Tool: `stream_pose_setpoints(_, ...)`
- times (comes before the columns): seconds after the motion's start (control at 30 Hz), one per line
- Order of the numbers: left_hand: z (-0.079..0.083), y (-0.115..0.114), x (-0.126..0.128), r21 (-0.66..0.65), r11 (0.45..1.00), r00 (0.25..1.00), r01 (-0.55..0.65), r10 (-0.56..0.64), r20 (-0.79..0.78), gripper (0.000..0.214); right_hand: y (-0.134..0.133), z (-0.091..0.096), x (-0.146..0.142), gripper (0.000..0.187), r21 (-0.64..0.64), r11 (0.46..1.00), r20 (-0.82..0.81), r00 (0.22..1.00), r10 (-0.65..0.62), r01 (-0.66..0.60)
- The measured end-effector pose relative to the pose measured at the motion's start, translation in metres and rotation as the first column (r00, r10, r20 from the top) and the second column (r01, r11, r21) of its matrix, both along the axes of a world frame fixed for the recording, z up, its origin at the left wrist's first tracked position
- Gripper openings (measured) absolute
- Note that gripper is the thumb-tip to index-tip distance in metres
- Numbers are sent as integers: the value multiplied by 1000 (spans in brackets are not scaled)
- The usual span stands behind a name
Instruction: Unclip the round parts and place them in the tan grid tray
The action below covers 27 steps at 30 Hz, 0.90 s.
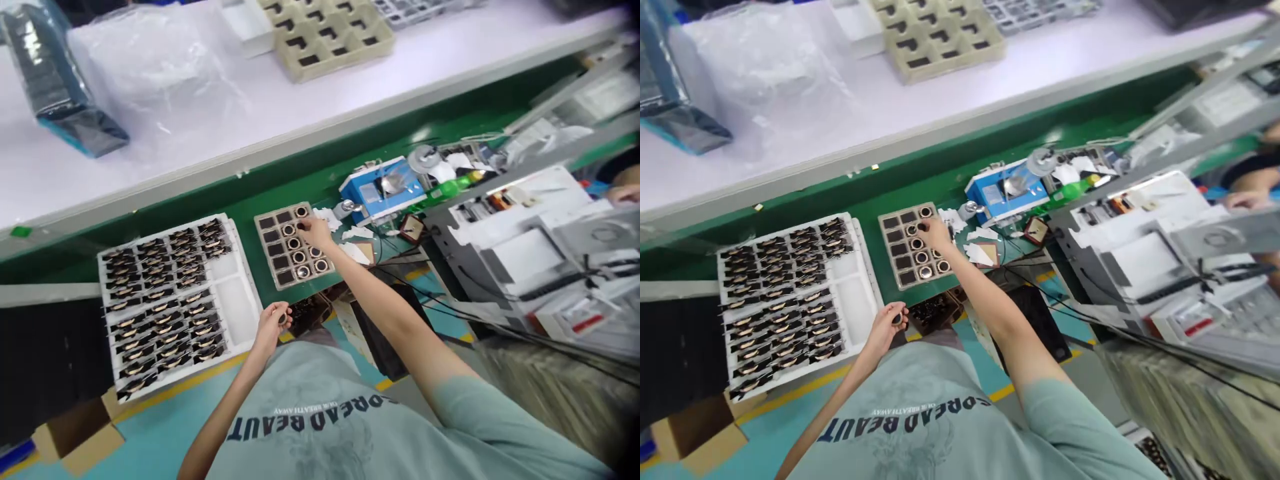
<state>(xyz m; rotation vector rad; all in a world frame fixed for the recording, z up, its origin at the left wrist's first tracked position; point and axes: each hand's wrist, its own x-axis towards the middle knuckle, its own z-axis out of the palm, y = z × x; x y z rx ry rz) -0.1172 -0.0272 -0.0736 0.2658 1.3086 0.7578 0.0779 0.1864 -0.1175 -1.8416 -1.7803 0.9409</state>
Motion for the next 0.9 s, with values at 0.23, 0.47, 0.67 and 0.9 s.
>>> stream_pose_setpoints(0.23, -5, -19, -56, -16, 987, 988, -157, 157, -1, 40, 77, -23, -47, 25, -188, 954, 619, 726, 298, -232)
stream_pose_setpoints(0.47, -21, -29, -94, -28, 974, 974, -226, 226, -4, 42, 89, -34, -71, 31, -307, 930, 716, 595, 365, -202)
stream_pose_setpoints(0.67, -28, -31, -105, -18, 973, 973, -232, 232, -3, 43, 86, -37, -77, 29, -253, 956, 711, 642, 287, -148)
stream_pose_setpoints(0.9, -34, -37, -106, -21, 971, 971, -239, 239, -7, 43, 65, -56, -77, 34, -111, 994, 625, 777, 75, -6)
